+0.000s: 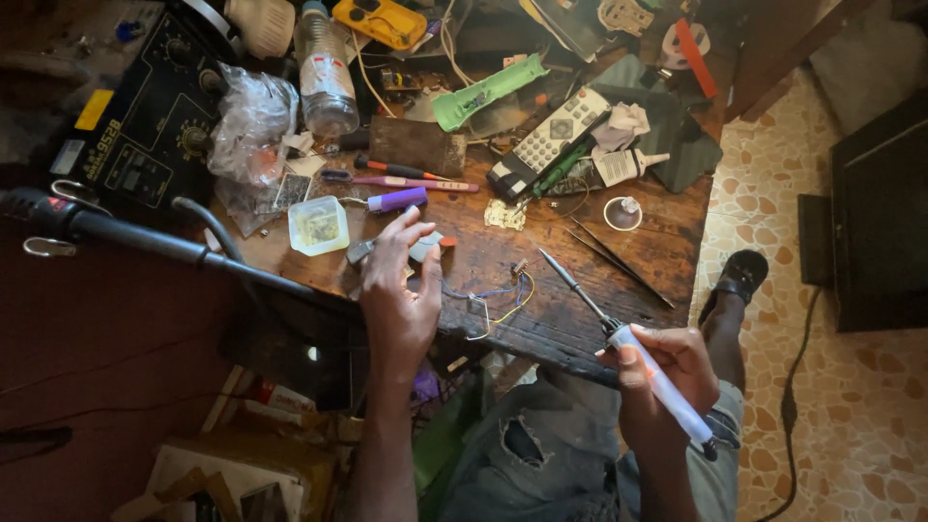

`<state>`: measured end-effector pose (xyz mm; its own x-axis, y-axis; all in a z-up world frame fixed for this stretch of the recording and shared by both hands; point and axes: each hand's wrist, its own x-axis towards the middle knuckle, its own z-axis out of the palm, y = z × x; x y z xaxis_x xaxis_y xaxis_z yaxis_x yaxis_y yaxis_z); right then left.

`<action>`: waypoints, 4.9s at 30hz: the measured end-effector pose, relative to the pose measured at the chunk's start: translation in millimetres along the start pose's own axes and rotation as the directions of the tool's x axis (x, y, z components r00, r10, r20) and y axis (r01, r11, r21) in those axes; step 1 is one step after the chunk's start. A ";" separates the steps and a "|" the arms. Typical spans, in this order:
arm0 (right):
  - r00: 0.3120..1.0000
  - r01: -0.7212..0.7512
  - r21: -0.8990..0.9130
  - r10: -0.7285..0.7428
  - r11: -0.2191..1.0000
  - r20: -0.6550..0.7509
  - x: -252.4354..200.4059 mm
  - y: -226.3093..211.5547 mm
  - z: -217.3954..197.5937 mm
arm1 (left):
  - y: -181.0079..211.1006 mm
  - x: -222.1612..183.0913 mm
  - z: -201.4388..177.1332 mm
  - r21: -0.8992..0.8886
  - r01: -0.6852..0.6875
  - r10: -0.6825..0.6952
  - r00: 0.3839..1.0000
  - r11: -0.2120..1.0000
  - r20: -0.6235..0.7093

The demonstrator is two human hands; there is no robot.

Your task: Soldering wires and components on a cluttered workbench to repair or assemble an electronic device.

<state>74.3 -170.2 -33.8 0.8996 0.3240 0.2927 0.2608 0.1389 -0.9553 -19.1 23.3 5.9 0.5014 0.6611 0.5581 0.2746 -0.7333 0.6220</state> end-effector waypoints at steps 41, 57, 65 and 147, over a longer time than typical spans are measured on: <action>0.999 0.029 -0.079 -0.031 0.996 -0.027 0.4 -7.2 3.7 | -5.6 1.4 -9.1 -0.230 0.036 -0.063 0.992 0.973 -0.110; 0.999 0.011 -0.108 -0.015 0.994 -0.036 0.0 -8.9 3.1 | -11.1 -1.9 -7.0 0.211 0.022 -0.004 0.996 0.977 -0.086; 0.991 0.072 -0.066 -0.079 0.995 -0.105 0.6 -13.3 7.7 | -0.1 -0.9 -9.0 0.090 -0.093 0.097 0.994 0.992 -0.040; 0.989 0.016 0.108 0.000 0.994 -0.147 12.0 -15.2 0.9 | 20.9 39.9 42.9 -0.362 -0.408 0.538 0.729 0.838 0.423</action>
<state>80.8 -167.6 -15.7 0.9413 0.1828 0.2839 0.2362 0.2444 -0.9405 41.8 27.6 17.6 0.8606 0.0202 0.5089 -0.2719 -0.8268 0.4925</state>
